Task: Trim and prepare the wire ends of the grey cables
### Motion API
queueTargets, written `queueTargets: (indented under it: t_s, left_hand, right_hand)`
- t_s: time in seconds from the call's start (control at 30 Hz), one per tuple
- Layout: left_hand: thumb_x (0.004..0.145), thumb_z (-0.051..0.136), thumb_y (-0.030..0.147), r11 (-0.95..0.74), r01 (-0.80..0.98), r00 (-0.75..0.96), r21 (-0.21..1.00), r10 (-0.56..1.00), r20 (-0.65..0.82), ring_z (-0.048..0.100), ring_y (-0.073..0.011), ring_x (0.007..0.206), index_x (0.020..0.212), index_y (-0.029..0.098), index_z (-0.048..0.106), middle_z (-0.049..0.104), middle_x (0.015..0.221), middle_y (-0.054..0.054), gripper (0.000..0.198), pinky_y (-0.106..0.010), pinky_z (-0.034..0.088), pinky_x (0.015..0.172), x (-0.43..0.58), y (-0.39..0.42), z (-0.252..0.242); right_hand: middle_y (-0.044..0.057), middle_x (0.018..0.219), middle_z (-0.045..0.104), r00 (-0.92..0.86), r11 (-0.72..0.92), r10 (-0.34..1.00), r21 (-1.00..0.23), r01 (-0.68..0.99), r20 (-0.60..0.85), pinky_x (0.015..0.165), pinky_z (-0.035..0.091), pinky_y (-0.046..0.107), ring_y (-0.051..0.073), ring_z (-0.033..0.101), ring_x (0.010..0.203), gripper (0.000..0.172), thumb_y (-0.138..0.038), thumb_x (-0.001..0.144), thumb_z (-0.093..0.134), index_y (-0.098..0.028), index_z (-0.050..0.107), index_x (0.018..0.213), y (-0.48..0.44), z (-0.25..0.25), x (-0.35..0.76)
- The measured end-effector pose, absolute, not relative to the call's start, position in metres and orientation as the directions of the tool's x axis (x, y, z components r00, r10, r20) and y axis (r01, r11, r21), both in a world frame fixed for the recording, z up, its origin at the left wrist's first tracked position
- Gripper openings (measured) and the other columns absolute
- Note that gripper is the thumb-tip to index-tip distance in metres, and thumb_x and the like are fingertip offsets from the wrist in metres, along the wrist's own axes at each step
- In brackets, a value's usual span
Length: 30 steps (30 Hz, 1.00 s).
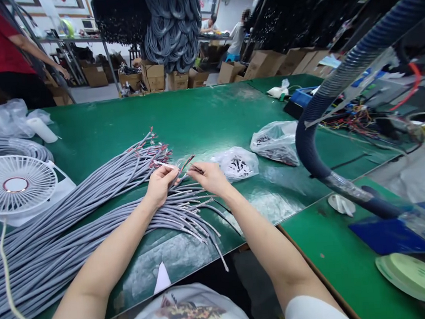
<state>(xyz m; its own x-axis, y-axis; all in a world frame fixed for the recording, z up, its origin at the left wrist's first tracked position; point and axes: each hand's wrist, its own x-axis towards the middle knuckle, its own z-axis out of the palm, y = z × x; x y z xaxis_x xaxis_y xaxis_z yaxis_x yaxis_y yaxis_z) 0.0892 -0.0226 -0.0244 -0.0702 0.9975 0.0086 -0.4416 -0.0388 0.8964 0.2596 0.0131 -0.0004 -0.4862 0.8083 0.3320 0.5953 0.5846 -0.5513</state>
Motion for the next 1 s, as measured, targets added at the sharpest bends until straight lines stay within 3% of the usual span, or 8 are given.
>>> queueTargets:
  t_s: [0.07,0.17,0.3,0.4,0.53,0.7,0.83,1.0]
  left_hand:
    - [0.056,0.081,0.035,-0.027,-0.454,-0.059,0.891,0.998,0.000,0.053,-0.0066,0.052,0.069,0.013,0.058,0.057,0.062,0.004,0.034,-0.020,0.041,0.051,0.089,-0.021,-0.026]
    - [0.056,0.081,0.036,-0.027,-0.463,-0.051,0.886,0.999,0.004,0.052,-0.0062,0.053,0.067,0.014,0.058,0.055,0.060,0.004,0.034,-0.020,0.043,0.054,0.089,-0.020,-0.028]
    - [0.056,0.082,0.034,-0.014,-0.462,-0.042,0.887,0.999,-0.007,0.051,-0.0060,0.054,0.066,0.014,0.059,0.057,0.059,0.004,0.032,-0.020,0.044,0.058,0.091,-0.020,-0.029]
    - [0.057,0.081,0.032,-0.013,-0.478,-0.038,0.878,0.999,-0.006,0.050,-0.0056,0.054,0.065,0.014,0.059,0.057,0.059,0.004,0.029,-0.019,0.044,0.058,0.091,-0.021,-0.029]
    - [0.058,0.080,0.029,0.002,-0.486,-0.015,0.874,1.000,-0.010,0.049,-0.0054,0.054,0.065,0.014,0.059,0.057,0.060,0.004,0.026,-0.018,0.040,0.056,0.090,-0.022,-0.030]
    - [0.054,0.081,0.028,0.012,-0.491,-0.024,0.871,0.999,-0.028,0.047,-0.0050,0.052,0.063,0.014,0.058,0.057,0.059,0.004,0.028,-0.017,0.036,0.052,0.090,-0.022,-0.031]
    - [0.051,0.082,0.028,-0.022,-0.475,-0.044,0.880,0.999,0.001,0.042,-0.0037,0.048,0.062,0.014,0.059,0.054,0.054,0.005,0.029,-0.017,0.031,0.048,0.091,-0.022,-0.030]
    - [0.054,0.083,0.032,-0.019,-0.483,-0.030,0.875,1.000,0.005,0.045,-0.0039,0.048,0.063,0.014,0.059,0.054,0.053,0.005,0.032,-0.017,0.034,0.050,0.090,-0.020,-0.033]
  right_hand:
    - [0.000,0.064,0.059,-0.396,0.545,0.837,-0.504,0.670,0.378,0.058,0.036,0.024,0.013,0.050,0.059,0.027,-0.040,0.086,0.056,-0.015,0.065,0.080,0.009,0.003,0.271]
    - [0.009,0.094,0.067,-0.324,0.536,0.814,-0.409,0.739,0.481,0.070,0.045,0.029,0.020,0.060,0.080,0.039,-0.045,0.087,0.054,-0.015,0.061,0.112,-0.013,0.019,0.284]
    - [0.013,0.105,0.067,-0.460,0.643,0.727,-0.271,0.716,0.510,0.080,0.048,0.033,0.023,0.063,0.094,0.036,-0.032,0.095,0.040,-0.016,0.054,0.124,-0.048,0.037,0.279]
    - [0.011,0.103,0.069,-0.532,0.681,0.710,-0.259,0.684,0.462,0.078,0.048,0.030,0.022,0.064,0.091,0.032,-0.031,0.093,0.046,-0.016,0.054,0.120,-0.056,0.034,0.266]
    - [0.008,0.100,0.070,-0.494,0.630,0.763,-0.307,0.714,0.417,0.070,0.046,0.026,0.019,0.065,0.084,0.025,-0.027,0.089,0.052,-0.017,0.058,0.111,-0.046,0.022,0.252]
    - [0.007,0.095,0.071,-0.503,0.594,0.791,-0.242,0.767,0.348,0.065,0.043,0.025,0.021,0.066,0.082,0.025,-0.025,0.087,0.053,-0.018,0.061,0.109,-0.030,0.015,0.238]
    - [0.008,0.086,0.070,-0.482,0.616,0.769,-0.283,0.735,0.419,0.067,0.042,0.025,0.019,0.064,0.080,0.020,-0.022,0.087,0.051,-0.017,0.068,0.096,-0.020,0.006,0.236]
    - [0.005,0.071,0.066,-0.471,0.753,0.652,-0.433,0.496,0.595,0.061,0.041,0.023,0.014,0.059,0.065,0.020,-0.021,0.087,0.050,-0.016,0.069,0.085,-0.011,-0.009,0.243]
